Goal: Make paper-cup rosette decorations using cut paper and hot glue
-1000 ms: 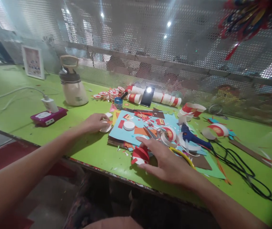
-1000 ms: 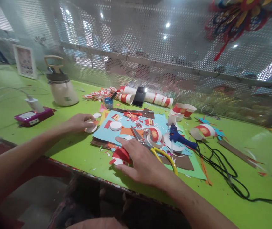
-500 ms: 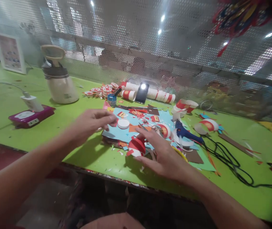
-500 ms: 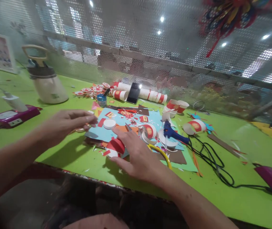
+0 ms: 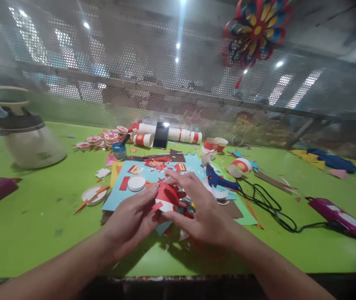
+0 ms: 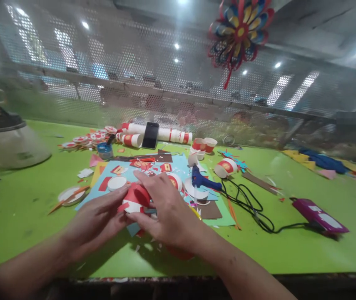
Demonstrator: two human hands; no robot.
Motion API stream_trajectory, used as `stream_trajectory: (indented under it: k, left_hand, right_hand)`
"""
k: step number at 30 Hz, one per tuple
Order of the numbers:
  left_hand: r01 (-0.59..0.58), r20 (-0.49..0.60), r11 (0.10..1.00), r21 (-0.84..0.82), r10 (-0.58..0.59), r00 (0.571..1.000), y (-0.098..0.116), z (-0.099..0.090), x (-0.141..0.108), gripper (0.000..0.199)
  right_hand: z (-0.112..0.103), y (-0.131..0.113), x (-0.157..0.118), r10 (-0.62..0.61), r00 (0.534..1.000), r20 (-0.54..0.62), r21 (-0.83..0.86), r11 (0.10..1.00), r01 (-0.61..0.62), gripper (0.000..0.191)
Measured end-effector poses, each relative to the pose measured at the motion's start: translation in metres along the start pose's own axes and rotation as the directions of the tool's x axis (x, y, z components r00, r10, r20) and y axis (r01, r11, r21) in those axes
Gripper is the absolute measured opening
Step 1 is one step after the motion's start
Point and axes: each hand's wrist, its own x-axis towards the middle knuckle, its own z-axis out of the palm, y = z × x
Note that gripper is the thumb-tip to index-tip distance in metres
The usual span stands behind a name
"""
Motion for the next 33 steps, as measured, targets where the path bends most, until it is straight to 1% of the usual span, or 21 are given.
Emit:
stream_trajectory:
  k: [7, 9, 12, 15, 17, 19, 20, 22, 24, 25, 27, 29, 31, 33]
  left_hand:
    - [0.036, -0.041, 0.998, 0.051, -0.034, 0.999, 0.007, 0.002, 0.001, 0.016]
    - [0.046, -0.066, 0.994, 0.099, -0.039, 0.997, 0.007, 0.0, 0.002, 0.013]
    - [0.074, -0.096, 0.973, 0.22, -0.054, 0.994, 0.006, -0.006, 0.004, 0.007]
    - [0.097, -0.117, 0.939, 0.329, -0.061, 0.991, 0.007, -0.01, 0.008, 0.013]
    - [0.114, -0.128, 0.926, 0.361, -0.072, 0.989, 0.009, -0.011, 0.011, 0.016]
    - [0.118, -0.134, 0.926, 0.358, -0.074, 0.988, 0.01, -0.012, 0.015, 0.017]
    - [0.112, -0.138, 0.93, 0.35, -0.067, 0.988, 0.011, -0.013, 0.018, 0.017]
    - [0.093, -0.16, 0.935, 0.341, -0.04, 0.986, 0.01, -0.015, 0.022, 0.016]
    - [0.077, -0.186, 0.936, 0.344, -0.012, 0.983, 0.009, -0.017, 0.026, 0.017]
    - [0.076, -0.195, 0.936, 0.344, -0.008, 0.981, 0.008, -0.018, 0.027, 0.017]
    - [0.085, -0.214, 0.936, 0.342, -0.01, 0.977, 0.007, -0.019, 0.027, 0.017]
    - [0.099, -0.249, 0.932, 0.348, -0.01, 0.968, 0.007, -0.019, 0.026, 0.017]
    - [0.117, -0.301, 0.924, 0.365, -0.002, 0.953, 0.008, -0.019, 0.024, 0.019]
    - [0.152, -0.356, 0.911, 0.384, -0.006, 0.935, 0.011, -0.019, 0.022, 0.021]
  right_hand:
    - [-0.006, 0.001, -0.002, -0.052, 0.998, -0.035, 0.0, 0.999, 0.052, 0.067]
    - [-0.009, 0.003, -0.002, -0.061, 0.998, -0.024, -0.01, 0.998, 0.06, 0.066]
    - [-0.011, 0.006, 0.0, -0.08, 0.997, 0.012, -0.037, 0.996, 0.081, 0.062]
    - [-0.01, 0.008, 0.002, -0.103, 0.994, 0.04, -0.078, 0.991, 0.106, 0.055]
    - [-0.011, 0.009, 0.003, -0.114, 0.993, 0.041, -0.086, 0.989, 0.117, 0.053]
    - [-0.015, 0.012, 0.003, -0.12, 0.993, 0.02, -0.076, 0.99, 0.121, 0.058]
    - [-0.019, 0.014, 0.003, -0.111, 0.994, -0.01, -0.072, 0.991, 0.11, 0.061]
    - [-0.031, 0.022, 0.002, -0.06, 0.991, -0.119, -0.087, 0.995, 0.05, 0.062]
    - [-0.044, 0.035, 0.0, 0.018, 0.97, -0.242, -0.115, 0.992, -0.047, 0.052]
    - [-0.051, 0.043, 0.0, 0.053, 0.961, -0.272, -0.123, 0.988, -0.089, 0.046]
    - [-0.061, 0.058, -0.001, 0.124, 0.96, -0.25, -0.123, 0.98, -0.159, 0.037]
    - [-0.066, 0.07, -0.003, 0.208, 0.966, -0.156, -0.163, 0.959, -0.233, 0.029]
    - [-0.067, 0.08, -0.005, 0.272, 0.961, -0.049, -0.273, 0.922, -0.275, 0.025]
    - [-0.068, 0.088, -0.01, 0.321, 0.947, 0.003, -0.39, 0.872, -0.295, 0.023]
